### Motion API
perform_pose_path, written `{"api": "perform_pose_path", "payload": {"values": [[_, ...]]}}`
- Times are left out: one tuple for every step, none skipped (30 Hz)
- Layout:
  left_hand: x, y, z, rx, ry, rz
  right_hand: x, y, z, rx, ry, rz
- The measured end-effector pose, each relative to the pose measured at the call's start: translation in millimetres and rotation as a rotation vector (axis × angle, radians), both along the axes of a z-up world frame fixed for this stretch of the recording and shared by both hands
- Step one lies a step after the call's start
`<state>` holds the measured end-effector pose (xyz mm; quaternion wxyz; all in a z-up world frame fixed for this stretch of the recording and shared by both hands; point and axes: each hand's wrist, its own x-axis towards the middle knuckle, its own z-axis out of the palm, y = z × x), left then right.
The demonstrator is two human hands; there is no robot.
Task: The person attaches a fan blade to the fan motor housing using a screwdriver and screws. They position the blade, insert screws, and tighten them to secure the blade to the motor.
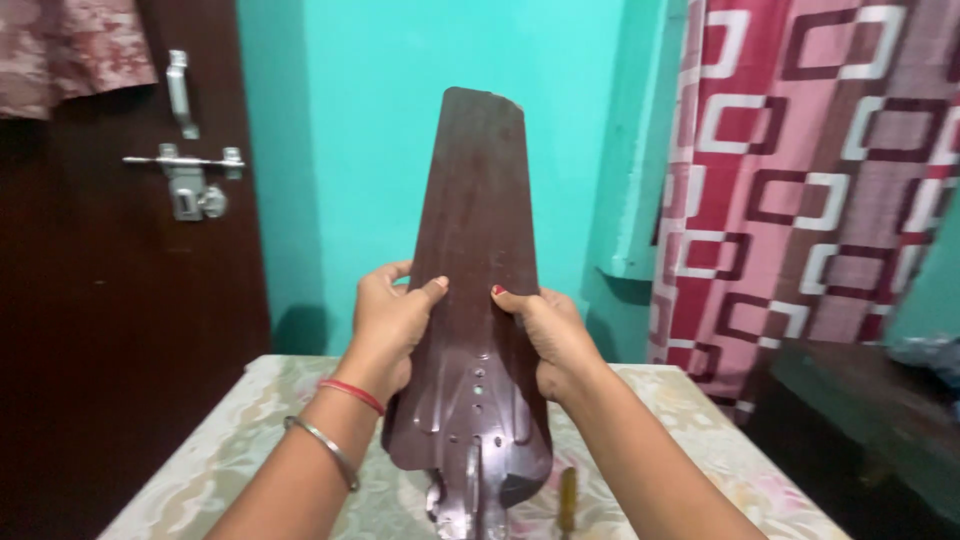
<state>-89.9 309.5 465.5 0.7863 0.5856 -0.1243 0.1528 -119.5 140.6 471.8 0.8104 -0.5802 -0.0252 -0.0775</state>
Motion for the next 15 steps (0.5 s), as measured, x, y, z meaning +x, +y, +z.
{"api": "perform_pose_path", "payload": {"values": [[-0.6,18.6,0.0,0.013,0.021,0.027,6.0,15.2,-2.6,-0.009,0.036,0.042],[-1.2,37.7,-0.1,0.034,0.025,0.067,13.4,30.8,-4.7,-0.019,0.072,0.083],[-1.0,56.9,-1.5,0.055,0.030,0.103,22.4,46.2,-7.7,-0.029,0.109,0.122],[-0.2,76.5,-3.3,0.077,0.036,0.140,32.0,62.2,-12.2,-0.083,0.100,0.151],[0.0,95.5,-6.5,0.089,0.068,0.155,40.2,76.9,-19.8,-0.136,0.095,0.178],[-0.2,114.1,-10.8,0.101,0.101,0.171,48.1,91.4,-28.6,-0.188,0.090,0.206],[-0.9,128.6,-17.2,0.107,0.131,0.187,55.3,104.9,-38.7,-0.263,0.090,0.201],[-1.4,141.5,-25.5,0.116,0.167,0.208,61.1,119.1,-50.9,-0.338,0.088,0.196],[-1.0,155.0,-35.7,0.121,0.201,0.229,66.3,132.8,-63.3,-0.416,0.084,0.192],[-0.2,167.8,-47.5,0.125,0.235,0.250,69.9,145.1,-77.0,-0.399,0.077,0.223],[1.7,178.3,-60.1,0.116,0.247,0.258,72.7,156.9,-91.1,-0.381,0.070,0.256],[4.5,186.6,-73.4,0.107,0.260,0.265,74.9,167.3,-104.3,-0.361,0.064,0.289],[7.5,194.2,-86.7,0.101,0.270,0.270,76.4,176.7,-116.3,-0.364,0.099,0.287],[9.6,201.0,-101.1,0.139,0.312,0.301,76.6,184.9,-128.7,-0.366,0.135,0.285],[13.8,205.6,-114.7,0.177,0.347,0.330,78.3,189.9,-139.8,-0.369,0.164,0.279]]}}
